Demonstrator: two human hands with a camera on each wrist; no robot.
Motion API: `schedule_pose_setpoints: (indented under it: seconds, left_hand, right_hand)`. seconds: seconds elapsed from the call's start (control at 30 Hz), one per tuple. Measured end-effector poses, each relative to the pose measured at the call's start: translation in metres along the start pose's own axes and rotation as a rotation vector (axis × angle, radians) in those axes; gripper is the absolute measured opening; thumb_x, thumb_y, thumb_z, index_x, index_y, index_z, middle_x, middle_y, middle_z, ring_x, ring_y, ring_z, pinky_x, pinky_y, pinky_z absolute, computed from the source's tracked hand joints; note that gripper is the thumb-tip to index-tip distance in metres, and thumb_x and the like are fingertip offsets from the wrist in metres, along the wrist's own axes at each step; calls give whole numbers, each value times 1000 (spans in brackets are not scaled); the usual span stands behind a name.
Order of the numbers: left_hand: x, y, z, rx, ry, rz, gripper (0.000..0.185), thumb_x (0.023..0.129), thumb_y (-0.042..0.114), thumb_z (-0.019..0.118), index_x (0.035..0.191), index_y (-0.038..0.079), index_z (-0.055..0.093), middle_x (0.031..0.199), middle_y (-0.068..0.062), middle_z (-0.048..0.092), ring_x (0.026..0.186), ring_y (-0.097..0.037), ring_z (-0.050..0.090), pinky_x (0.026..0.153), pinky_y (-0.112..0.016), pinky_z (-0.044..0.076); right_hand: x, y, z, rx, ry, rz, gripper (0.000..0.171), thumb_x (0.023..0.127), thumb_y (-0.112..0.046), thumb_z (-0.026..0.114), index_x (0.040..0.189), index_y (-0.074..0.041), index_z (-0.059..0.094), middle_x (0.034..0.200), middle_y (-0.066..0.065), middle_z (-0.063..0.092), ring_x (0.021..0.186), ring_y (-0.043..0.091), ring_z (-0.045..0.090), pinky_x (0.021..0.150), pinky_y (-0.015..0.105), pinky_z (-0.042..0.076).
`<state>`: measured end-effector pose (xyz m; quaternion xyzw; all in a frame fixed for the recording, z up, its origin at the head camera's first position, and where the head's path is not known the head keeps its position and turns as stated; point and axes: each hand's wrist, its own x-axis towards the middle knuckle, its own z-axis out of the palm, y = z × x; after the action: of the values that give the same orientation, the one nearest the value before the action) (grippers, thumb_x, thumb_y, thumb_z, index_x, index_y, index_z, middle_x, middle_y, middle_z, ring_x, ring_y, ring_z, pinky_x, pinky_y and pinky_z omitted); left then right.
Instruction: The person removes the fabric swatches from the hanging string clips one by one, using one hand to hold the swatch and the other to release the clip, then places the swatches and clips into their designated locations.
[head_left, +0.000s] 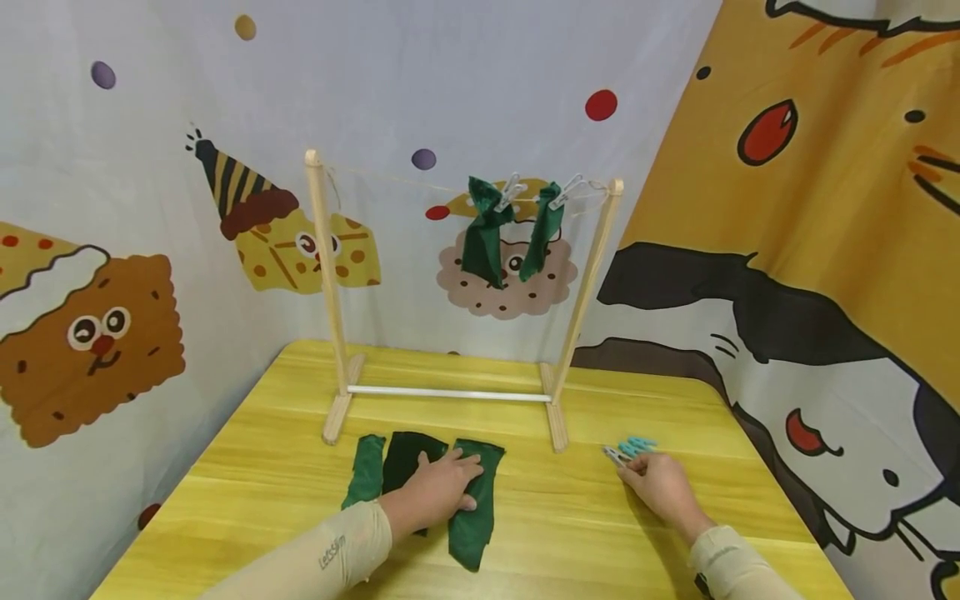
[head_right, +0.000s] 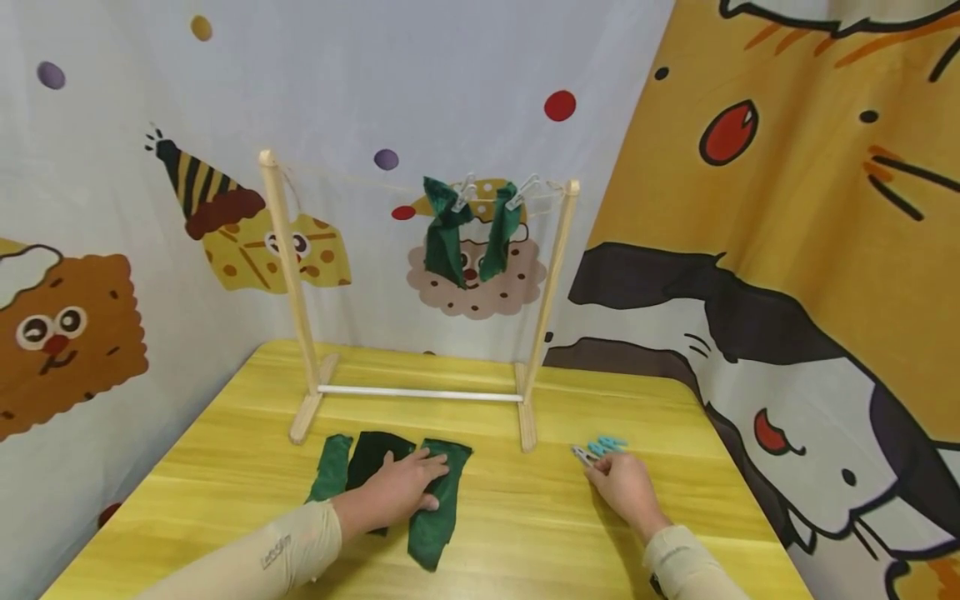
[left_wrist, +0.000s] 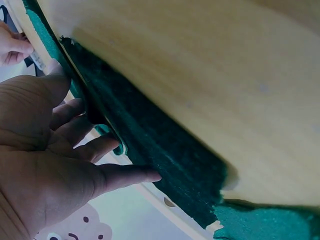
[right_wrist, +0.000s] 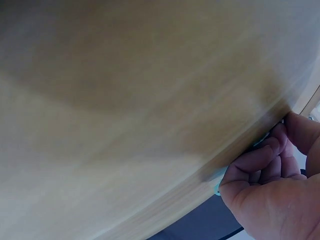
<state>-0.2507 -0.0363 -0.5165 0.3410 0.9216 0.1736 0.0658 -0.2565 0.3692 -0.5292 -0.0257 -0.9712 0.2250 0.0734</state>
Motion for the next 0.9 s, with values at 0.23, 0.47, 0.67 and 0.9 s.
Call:
schedule_pose_setpoints:
  seconds: [0.23,0.47,0.67,0.9]
  left_hand:
    - [0,0,1,4,-1,-10,62,92,47,62,141,9,55,152,-10,48,144,-41,37,99,-82,30]
    - [-2,0,-1,-66,-1,26,62,92,39,66,141,3,53,152,-15,46,143,-45,35,99,-84,25]
    - [1,1,2,1,-13,-8,62,93,45,61,142,9,53,154,-10,46,144,-41,36,99,-83,27]
    - [-2,1,1,-31,-2,-11,62,93,44,62,142,7,53,154,-11,45,145,-42,35,100,-84,25]
  right_hand:
    - [-1,3,2,-19,-6,-6,18,88,-26,75,85,-8,72,77,1,70,62,11,53,53,23,41]
    - [-3,2,0,-7,-8,-1,19,88,-26,75,85,-8,70,76,1,69,62,12,53,52,24,40]
    - [-3,1,0,-18,-9,5,19,88,-27,75,83,-9,69,77,1,69,63,10,53,53,23,41]
    - [-3,-1,-1,-8,-22,-5,20,88,-27,75,86,-9,68,78,1,67,62,11,51,53,22,40]
